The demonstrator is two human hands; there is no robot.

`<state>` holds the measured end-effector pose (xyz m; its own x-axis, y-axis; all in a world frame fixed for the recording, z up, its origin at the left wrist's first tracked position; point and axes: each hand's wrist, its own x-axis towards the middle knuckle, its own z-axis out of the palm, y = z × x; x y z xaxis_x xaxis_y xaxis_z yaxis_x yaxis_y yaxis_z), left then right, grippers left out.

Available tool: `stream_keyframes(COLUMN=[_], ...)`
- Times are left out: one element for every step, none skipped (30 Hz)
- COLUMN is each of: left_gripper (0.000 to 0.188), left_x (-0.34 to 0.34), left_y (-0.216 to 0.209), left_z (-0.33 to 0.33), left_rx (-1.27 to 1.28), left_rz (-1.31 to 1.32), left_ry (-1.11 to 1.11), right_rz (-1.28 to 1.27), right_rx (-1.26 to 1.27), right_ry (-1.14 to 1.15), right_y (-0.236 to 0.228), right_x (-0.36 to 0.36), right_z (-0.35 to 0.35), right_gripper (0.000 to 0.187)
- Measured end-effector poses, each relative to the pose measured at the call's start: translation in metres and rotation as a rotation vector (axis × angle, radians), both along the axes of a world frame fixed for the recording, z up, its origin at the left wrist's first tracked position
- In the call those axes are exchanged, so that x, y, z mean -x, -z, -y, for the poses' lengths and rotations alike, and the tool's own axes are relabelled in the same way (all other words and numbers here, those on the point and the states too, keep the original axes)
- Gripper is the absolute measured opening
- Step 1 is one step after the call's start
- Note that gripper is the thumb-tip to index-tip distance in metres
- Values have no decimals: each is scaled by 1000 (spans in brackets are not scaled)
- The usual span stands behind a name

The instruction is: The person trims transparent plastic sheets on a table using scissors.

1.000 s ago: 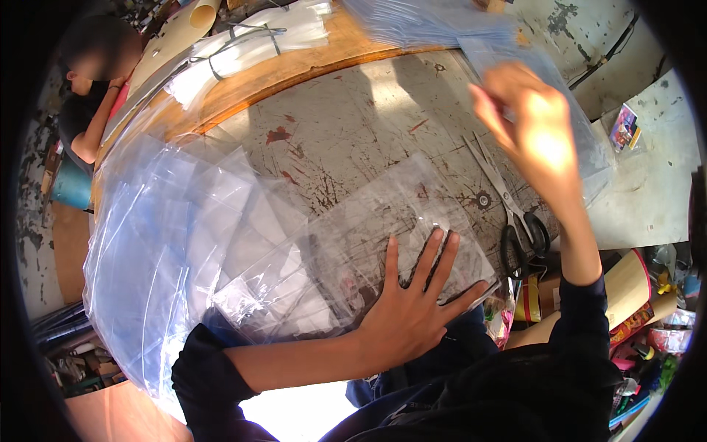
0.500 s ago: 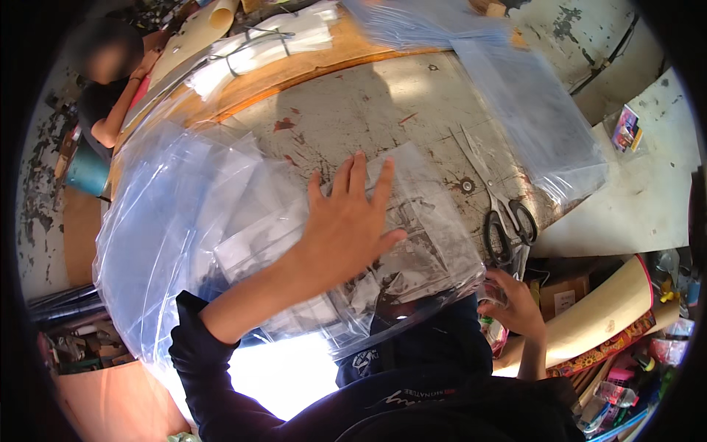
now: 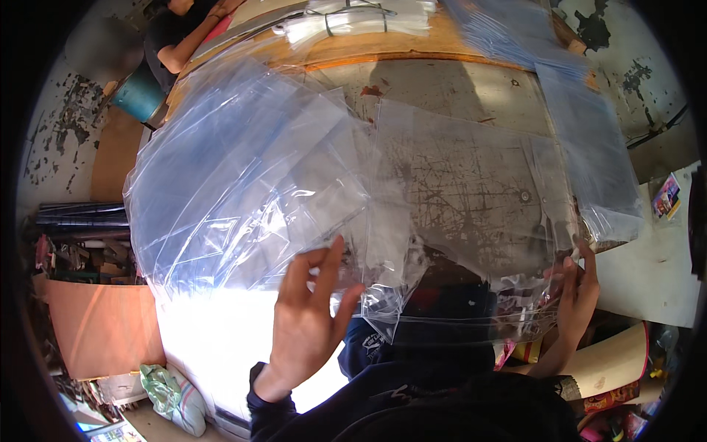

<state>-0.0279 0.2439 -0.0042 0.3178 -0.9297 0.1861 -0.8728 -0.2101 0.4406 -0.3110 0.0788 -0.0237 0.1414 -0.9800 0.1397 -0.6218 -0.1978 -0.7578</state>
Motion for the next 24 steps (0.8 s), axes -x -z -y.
stream_keyframes(left_gripper=[56, 57, 59, 60, 58, 57, 57, 56, 56, 56, 53, 49, 49, 45, 40, 40, 39, 37, 37, 37, 37, 37, 31, 31], left_x=[12, 27, 41, 52, 58, 61, 63, 64, 65, 66, 66, 66, 66, 64, 62, 58, 53, 48, 44, 41, 38, 37, 38, 39], left_y=[10, 22, 33, 38, 44, 47, 51, 53, 54, 54, 52, 51, 47, 43, 40, 39, 38, 36, 35, 37, 40, 42, 44, 45], left_z=[-14, -20, -19, -21, -19, -19, -18, -16, -15, -13, -12, -11, -14, -17, -20, -22, -24, -25, -22, -22, -23, -23, -22, -21], left_rx=[3, 17, 62, 123, 147, 173, 172, 206, 240, 241, 276, 311, 306, 278, 245, 241, 278, 315, 336, 333, 357, 380, 379, 377], left_rz=[-63, -146, -154, -100, -161, -220, -227, -247, -266, -269, -339, -409, -408, -710, -1012, -1017, -1207, -1393, -1382, -1386, -1371, -1355, -1336, -1339], left_ry=[-65, -112, -191, -278, -338, -396, -400, -421, -441, -443, -439, -433, -436, -464, -486, -486, -377, -263, -198, -200, -171, -141, -165, -166], right_rz=[-104, -103, -156, -196, -211, -213, -242, -267, -271, -263, -254, -256, -284, -311, -312, -308, -304, -308, -299, -289, -292, -299, -304, -309], right_rx=[72, 60, 54, 52, -34, -40, 67, 175, 176, 238, 294, 291, 78, -135, -141, -65, 11, 9, 90, 172, 169, 193, 204, 215], right_ry=[-40, -55, -50, -52, -5, -16, -37, -59, -62, -74, -84, -83, 11, 105, 103, 50, -4, -2, -21, -41, -41, -54, -60, -66], right_y=[-3, -5, 0, -4, -6, -1, 4, 9, 12, 15, 17, 12, -2, -8, -5, -2, 1, 4, 8, 10, 12, 13, 11, 9], right_x=[-12, -17, -19, -21, -23, -24, -20, -16, -14, -12, -13, -15, -23, -28, -26, -19, -14, -13, -13, -12, -11, -9, -11, -12], right_z=[0, 0, 1, 2, 3, 2, 4, 6, 7, 10, 10, 9, 5, 3, 3, 5, 7, 8, 10, 12, 14, 16, 16, 16], right_gripper=[31, 31, 32, 33, 33, 33, 33, 33, 33, 33, 33, 33, 37, 42, 42, 39, 36, 36, 37, 37, 37, 38, 38, 39])
